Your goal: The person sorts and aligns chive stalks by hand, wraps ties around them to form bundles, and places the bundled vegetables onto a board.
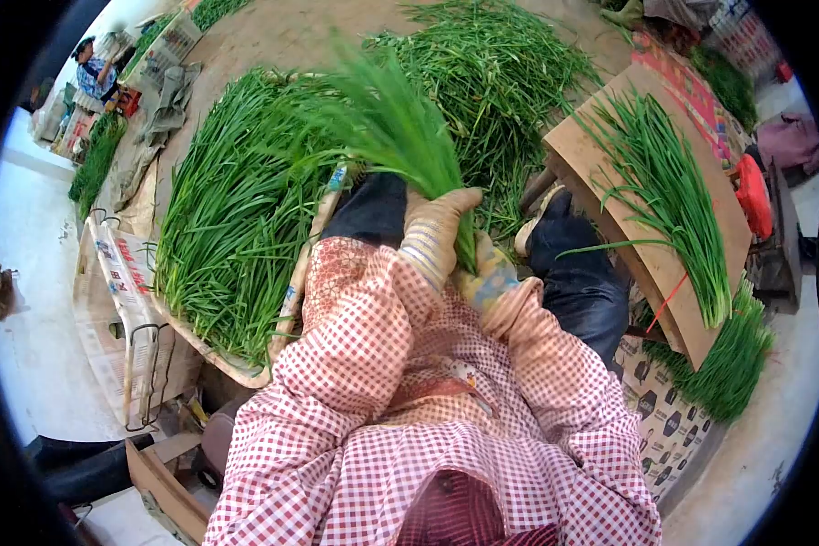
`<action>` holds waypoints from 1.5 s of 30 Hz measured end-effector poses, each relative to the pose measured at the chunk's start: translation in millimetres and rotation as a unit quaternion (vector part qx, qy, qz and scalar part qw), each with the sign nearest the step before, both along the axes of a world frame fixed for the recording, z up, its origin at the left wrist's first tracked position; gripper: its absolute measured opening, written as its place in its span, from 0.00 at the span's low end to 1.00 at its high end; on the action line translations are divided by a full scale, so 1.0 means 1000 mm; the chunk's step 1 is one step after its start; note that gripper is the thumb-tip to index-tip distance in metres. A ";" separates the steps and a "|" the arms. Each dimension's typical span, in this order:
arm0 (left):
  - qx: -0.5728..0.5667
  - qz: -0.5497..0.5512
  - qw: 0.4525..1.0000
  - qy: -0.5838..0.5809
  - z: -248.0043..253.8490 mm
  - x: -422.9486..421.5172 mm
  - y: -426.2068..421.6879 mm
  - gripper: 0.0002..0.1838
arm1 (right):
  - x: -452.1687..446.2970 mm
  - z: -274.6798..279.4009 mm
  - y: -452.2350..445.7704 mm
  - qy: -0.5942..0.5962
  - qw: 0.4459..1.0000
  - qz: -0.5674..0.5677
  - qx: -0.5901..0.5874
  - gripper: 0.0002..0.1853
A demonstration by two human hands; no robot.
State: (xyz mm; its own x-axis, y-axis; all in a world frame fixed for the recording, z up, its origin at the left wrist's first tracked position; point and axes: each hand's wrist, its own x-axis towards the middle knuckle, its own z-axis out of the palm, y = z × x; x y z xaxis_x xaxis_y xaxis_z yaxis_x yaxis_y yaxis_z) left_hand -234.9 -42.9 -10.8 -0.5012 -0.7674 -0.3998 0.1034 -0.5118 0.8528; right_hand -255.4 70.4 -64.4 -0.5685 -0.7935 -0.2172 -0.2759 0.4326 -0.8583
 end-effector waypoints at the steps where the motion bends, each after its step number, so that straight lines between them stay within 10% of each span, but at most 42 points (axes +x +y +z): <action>1: 0.015 -0.072 0.997 0.008 -0.001 0.000 -0.001 0.41 | 0.000 -0.012 0.002 -0.142 0.977 -0.060 -0.148 0.31; 3: 0.030 -0.143 0.989 0.016 -0.001 0.005 -0.007 0.40 | -0.012 -0.001 0.008 -0.259 0.955 -0.084 -0.120 0.21; 6: -0.036 -0.192 0.971 -0.134 -0.004 0.033 -0.014 0.47 | -0.035 -0.025 0.022 -0.632 0.749 -0.172 -0.102 0.14; 12: 0.148 -0.381 0.905 -0.116 -0.041 0.095 0.000 0.25 | -0.020 0.010 0.030 -0.600 0.772 -0.186 -0.095 0.15; 14: 0.238 -0.440 0.854 0.141 -0.062 0.094 0.011 0.33 | -0.004 0.035 0.033 -0.599 0.780 -0.155 -0.091 0.18; 18: 0.283 -0.342 0.855 0.269 -0.045 0.076 0.010 0.45 | 0.029 0.048 0.047 -0.673 0.731 -0.099 -0.048 0.19; 23: 0.337 -0.259 0.817 0.389 -0.028 0.064 0.008 0.35 | 0.031 0.042 0.054 -0.727 0.677 0.004 -0.120 0.22; 28: 0.303 -0.230 0.824 0.419 0.004 0.052 -0.013 0.32 | 0.033 0.061 0.062 -0.576 0.805 -0.046 -0.134 0.29; 31: 0.264 -0.213 0.806 0.485 0.024 0.045 -0.020 0.32 | 0.014 0.058 0.070 -0.568 0.764 0.023 -0.304 0.37; 33: 0.250 -0.236 0.794 0.502 0.031 0.035 -0.019 0.32 | 0.011 0.049 0.073 -0.525 0.653 -0.276 -0.470 0.32; 35: 0.190 -0.212 0.806 0.520 0.040 0.026 -0.003 0.33 | 0.010 0.043 0.072 -0.501 0.645 -0.252 -0.519 0.34; 41: 0.170 -0.215 0.840 0.469 0.040 0.019 0.028 0.32 | 0.003 0.045 0.110 -0.445 0.713 -0.236 -0.488 0.42; 45: 0.106 -0.211 0.914 0.331 0.059 0.007 0.086 0.33 | -0.024 0.055 0.159 -0.096 0.893 -0.214 -0.385 0.43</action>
